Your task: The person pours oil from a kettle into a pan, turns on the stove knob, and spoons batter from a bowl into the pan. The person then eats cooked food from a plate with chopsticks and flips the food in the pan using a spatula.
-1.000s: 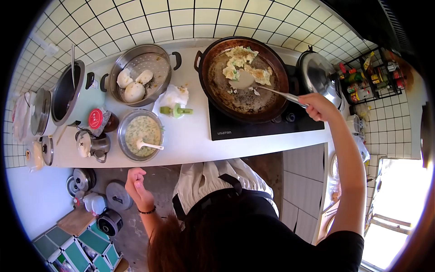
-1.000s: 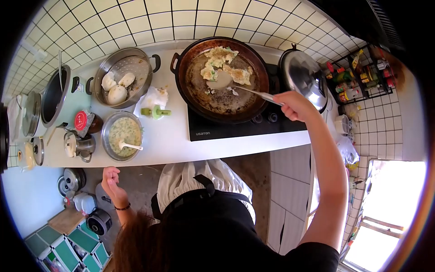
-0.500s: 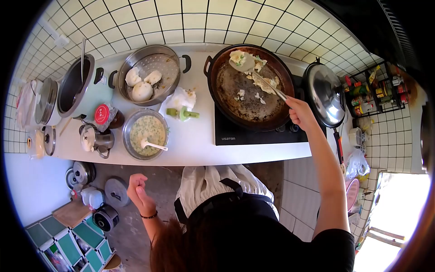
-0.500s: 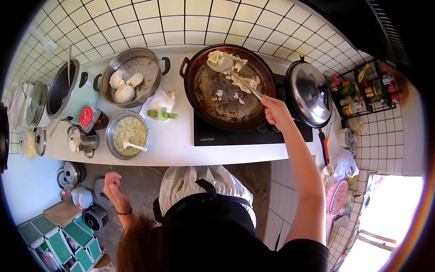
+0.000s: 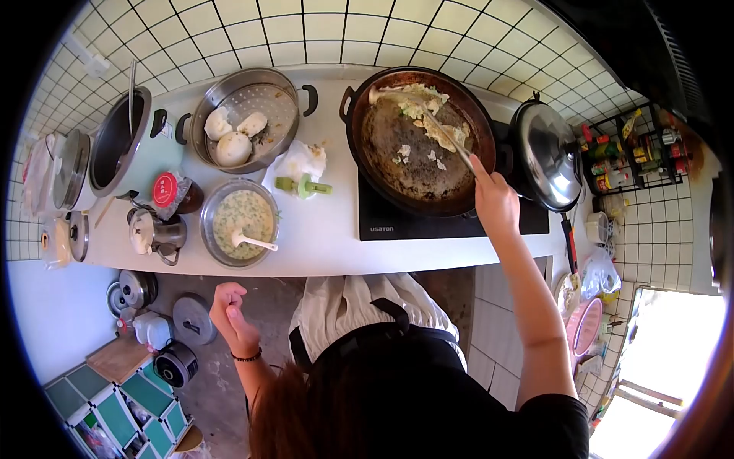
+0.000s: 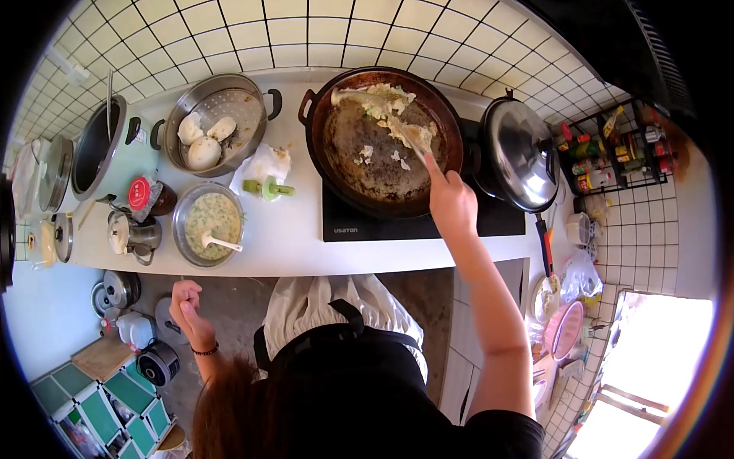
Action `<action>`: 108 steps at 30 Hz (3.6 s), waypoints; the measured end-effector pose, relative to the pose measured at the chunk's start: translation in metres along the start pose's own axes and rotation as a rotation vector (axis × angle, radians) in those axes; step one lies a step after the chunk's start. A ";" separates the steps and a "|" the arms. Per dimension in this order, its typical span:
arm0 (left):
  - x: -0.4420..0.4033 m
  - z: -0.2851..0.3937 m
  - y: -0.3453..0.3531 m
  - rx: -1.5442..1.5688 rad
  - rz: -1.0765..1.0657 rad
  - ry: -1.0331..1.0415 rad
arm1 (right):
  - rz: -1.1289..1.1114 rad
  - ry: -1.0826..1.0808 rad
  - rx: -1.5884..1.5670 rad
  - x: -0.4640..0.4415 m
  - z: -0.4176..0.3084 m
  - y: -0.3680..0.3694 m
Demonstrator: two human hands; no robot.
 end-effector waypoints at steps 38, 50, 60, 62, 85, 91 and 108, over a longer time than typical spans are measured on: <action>0.006 -0.002 -0.017 -0.038 0.009 0.000 | -0.124 0.029 0.131 -0.020 0.036 -0.007; 0.005 0.000 -0.015 -0.022 -0.008 0.001 | -0.296 0.166 0.240 -0.018 0.057 0.020; 0.007 -0.003 -0.016 -0.045 -0.009 -0.005 | -0.205 0.069 0.180 0.005 0.046 -0.022; 0.007 -0.004 -0.015 -0.044 -0.017 -0.012 | -0.231 0.056 0.207 0.009 0.042 -0.017; 0.009 0.001 -0.001 -0.006 -0.053 0.025 | -0.270 -0.003 0.238 0.009 0.008 -0.009; 0.008 0.000 -0.006 -0.021 -0.040 0.037 | -0.125 0.220 0.066 0.023 0.051 -0.060; 0.005 0.008 0.016 -0.007 -0.085 0.045 | -0.254 0.287 0.102 0.045 0.051 -0.032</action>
Point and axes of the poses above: each hand's wrist, its own x-axis away from the middle knuckle, its own y-axis out of the palm, z = x × y, the point moved 9 cm from there along -x, towards the middle knuckle, and after that the axes turned 15 degrees about z, right-handed, at the moved point
